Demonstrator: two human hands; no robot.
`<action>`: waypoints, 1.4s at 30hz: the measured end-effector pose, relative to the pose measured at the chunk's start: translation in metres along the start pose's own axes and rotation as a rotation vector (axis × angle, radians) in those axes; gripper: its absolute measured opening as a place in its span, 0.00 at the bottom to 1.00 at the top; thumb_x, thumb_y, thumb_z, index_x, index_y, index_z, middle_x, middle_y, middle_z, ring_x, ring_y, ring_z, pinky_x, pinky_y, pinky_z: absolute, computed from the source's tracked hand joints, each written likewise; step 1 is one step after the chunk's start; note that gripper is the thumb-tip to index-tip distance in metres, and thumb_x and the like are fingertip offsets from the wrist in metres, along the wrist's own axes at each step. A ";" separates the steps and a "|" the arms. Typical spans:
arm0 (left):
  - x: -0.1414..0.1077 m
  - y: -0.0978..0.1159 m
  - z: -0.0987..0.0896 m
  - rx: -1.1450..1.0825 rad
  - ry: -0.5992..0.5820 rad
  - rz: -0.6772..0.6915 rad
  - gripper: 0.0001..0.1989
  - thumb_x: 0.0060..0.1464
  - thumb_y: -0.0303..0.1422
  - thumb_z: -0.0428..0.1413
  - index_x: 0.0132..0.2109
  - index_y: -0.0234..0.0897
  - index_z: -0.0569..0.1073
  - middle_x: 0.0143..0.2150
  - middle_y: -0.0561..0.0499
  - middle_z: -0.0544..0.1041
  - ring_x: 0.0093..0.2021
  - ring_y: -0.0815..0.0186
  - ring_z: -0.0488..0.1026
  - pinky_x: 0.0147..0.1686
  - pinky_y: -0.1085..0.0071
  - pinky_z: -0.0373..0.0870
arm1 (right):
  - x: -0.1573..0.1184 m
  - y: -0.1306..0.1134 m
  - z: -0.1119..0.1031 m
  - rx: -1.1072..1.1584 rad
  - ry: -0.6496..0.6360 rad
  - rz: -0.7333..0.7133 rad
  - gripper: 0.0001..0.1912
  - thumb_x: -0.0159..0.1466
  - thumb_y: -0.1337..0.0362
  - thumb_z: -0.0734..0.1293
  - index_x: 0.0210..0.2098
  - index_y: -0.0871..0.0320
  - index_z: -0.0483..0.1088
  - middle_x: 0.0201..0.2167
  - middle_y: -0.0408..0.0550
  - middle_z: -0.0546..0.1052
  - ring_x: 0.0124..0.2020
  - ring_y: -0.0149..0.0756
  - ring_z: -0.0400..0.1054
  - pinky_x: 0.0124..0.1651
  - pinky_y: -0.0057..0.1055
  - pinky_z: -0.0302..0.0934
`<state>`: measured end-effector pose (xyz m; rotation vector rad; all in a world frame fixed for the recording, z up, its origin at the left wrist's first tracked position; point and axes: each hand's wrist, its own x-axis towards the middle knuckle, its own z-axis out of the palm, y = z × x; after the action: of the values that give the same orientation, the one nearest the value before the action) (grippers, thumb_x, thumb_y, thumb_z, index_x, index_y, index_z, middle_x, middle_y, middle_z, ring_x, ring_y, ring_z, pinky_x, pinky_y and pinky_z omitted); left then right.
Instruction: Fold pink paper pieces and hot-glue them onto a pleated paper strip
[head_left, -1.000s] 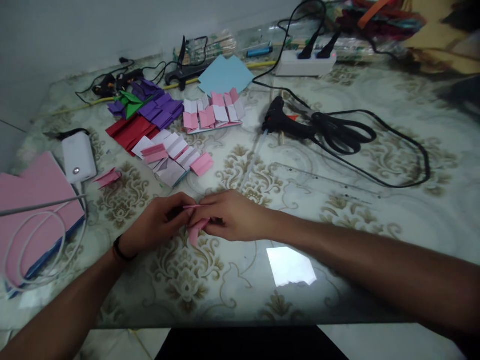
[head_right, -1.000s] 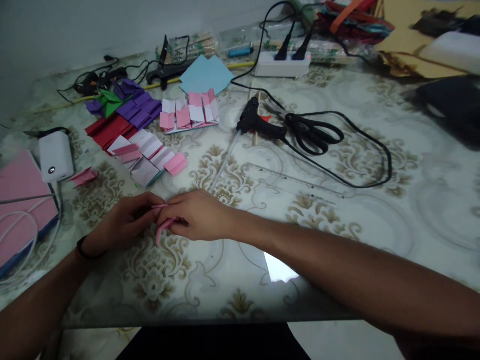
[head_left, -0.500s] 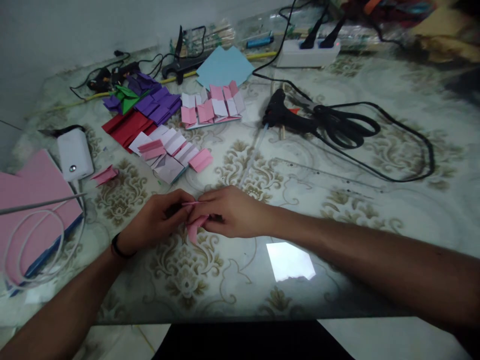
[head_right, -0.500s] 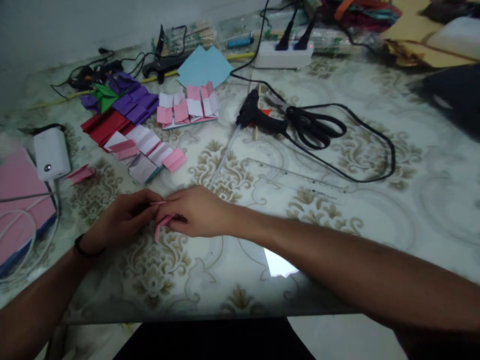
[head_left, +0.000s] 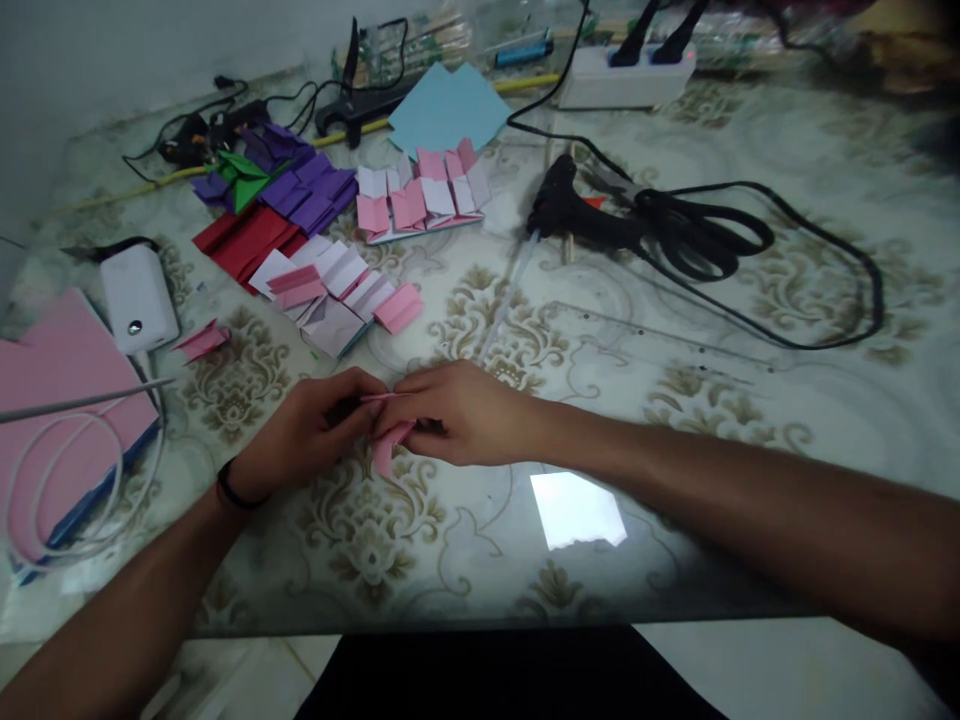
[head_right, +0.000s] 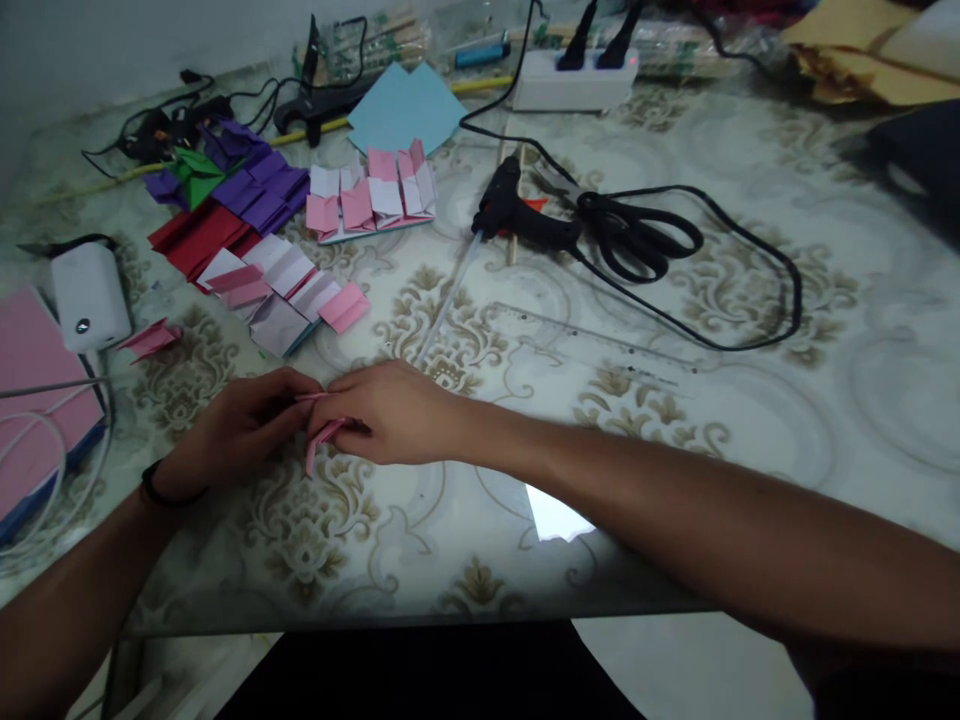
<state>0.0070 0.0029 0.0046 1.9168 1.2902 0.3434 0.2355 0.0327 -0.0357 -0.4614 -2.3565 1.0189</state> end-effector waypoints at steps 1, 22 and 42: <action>0.000 0.000 0.000 0.003 0.001 0.002 0.14 0.65 0.42 0.52 0.45 0.38 0.77 0.30 0.56 0.77 0.28 0.74 0.68 0.29 0.78 0.63 | 0.000 0.000 0.000 0.000 0.003 0.000 0.11 0.64 0.69 0.67 0.42 0.56 0.81 0.36 0.43 0.80 0.34 0.26 0.70 0.38 0.22 0.58; 0.001 0.000 0.000 0.048 0.007 0.006 0.14 0.65 0.42 0.53 0.44 0.37 0.78 0.31 0.56 0.79 0.28 0.74 0.70 0.30 0.77 0.64 | 0.000 0.001 0.000 0.003 -0.025 0.024 0.10 0.65 0.68 0.66 0.42 0.56 0.80 0.36 0.44 0.79 0.36 0.29 0.71 0.40 0.24 0.58; 0.001 0.002 0.000 0.036 0.011 0.001 0.13 0.65 0.41 0.53 0.45 0.38 0.78 0.31 0.55 0.79 0.28 0.73 0.69 0.30 0.77 0.64 | -0.001 0.000 -0.001 0.003 -0.029 0.025 0.11 0.64 0.69 0.66 0.41 0.56 0.80 0.37 0.44 0.80 0.35 0.29 0.71 0.40 0.24 0.58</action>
<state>0.0088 0.0029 0.0064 1.9483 1.3102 0.3340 0.2365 0.0329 -0.0356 -0.4797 -2.3803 1.0469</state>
